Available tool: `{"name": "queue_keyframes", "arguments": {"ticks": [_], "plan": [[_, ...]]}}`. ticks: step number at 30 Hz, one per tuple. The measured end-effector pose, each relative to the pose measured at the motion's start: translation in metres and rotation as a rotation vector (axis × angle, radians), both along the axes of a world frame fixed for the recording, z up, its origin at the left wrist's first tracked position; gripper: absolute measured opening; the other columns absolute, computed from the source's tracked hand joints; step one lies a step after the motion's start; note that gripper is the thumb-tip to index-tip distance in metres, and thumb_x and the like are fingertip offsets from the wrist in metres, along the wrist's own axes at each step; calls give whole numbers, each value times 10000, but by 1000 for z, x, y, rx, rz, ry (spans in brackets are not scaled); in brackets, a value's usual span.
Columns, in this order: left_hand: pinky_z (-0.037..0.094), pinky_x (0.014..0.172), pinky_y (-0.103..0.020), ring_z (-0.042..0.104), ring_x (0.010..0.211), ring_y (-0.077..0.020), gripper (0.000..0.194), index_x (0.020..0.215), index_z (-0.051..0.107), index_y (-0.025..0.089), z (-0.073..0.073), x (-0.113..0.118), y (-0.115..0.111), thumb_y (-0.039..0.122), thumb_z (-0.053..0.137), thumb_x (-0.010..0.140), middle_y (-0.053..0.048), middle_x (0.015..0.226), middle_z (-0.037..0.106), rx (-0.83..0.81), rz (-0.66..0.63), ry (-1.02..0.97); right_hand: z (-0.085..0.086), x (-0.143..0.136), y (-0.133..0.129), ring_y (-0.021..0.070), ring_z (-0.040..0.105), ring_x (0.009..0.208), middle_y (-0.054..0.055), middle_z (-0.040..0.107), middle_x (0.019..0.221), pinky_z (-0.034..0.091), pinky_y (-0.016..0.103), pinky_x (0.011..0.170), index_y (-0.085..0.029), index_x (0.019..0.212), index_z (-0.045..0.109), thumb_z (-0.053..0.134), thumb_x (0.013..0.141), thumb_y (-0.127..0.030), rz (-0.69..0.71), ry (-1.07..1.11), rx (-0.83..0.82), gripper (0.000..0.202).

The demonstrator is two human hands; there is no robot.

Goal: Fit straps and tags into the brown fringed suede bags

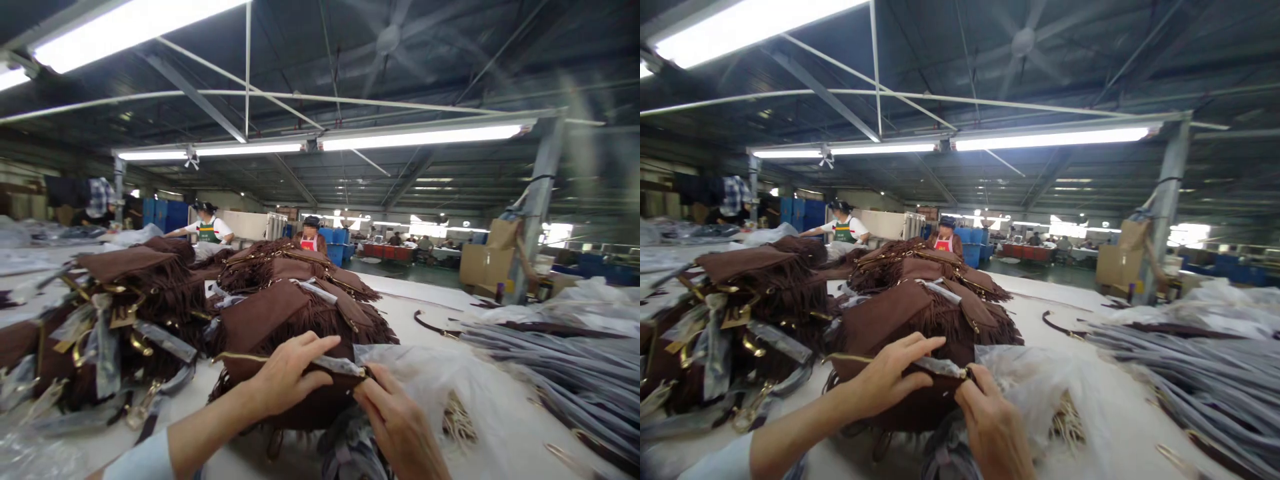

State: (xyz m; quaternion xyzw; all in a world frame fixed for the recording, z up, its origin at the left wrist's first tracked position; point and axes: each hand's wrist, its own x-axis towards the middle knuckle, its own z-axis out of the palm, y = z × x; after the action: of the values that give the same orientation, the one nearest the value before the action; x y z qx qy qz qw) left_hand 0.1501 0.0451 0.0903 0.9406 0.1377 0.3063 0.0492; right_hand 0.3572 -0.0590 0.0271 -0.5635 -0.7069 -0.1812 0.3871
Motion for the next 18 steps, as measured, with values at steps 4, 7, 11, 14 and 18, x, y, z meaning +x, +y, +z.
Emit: {"name": "queue_keyframes", "arguments": {"ticks": [4,7,11,14,18], "plan": [[363,692,-313,507,774,-180,253,782,598,179,10,10,-4,263,468,982,-22,803,582,345,67,104,5,-2,-1,170,670,801,82,620,1151,543,249,710,-236,926,609,389,972,-195,10,-35,-58,228],[313,668,-336,463,739,-188,206,764,561,183,19,3,1,235,509,956,-16,781,576,532,94,178,10,0,-4,167,662,808,64,632,1070,531,250,740,-237,865,599,385,967,-198,30,23,-97,241],[298,683,-341,455,743,-196,191,761,571,183,26,-51,29,183,513,944,-25,776,577,563,206,250,13,16,-7,189,641,814,55,632,934,511,277,742,-228,747,574,413,939,-224,-12,144,-128,250],[324,702,-329,480,740,-196,218,771,601,175,15,-119,61,112,471,934,-34,776,584,515,414,269,16,30,-9,197,625,826,52,634,912,496,289,750,-220,724,584,455,907,-216,3,166,-202,223],[389,727,-328,544,804,-213,260,779,651,187,-13,-179,75,34,457,860,-55,838,618,415,594,307,23,29,-10,173,607,770,19,608,816,467,259,717,-206,664,583,490,860,-174,116,146,-341,219]]}}
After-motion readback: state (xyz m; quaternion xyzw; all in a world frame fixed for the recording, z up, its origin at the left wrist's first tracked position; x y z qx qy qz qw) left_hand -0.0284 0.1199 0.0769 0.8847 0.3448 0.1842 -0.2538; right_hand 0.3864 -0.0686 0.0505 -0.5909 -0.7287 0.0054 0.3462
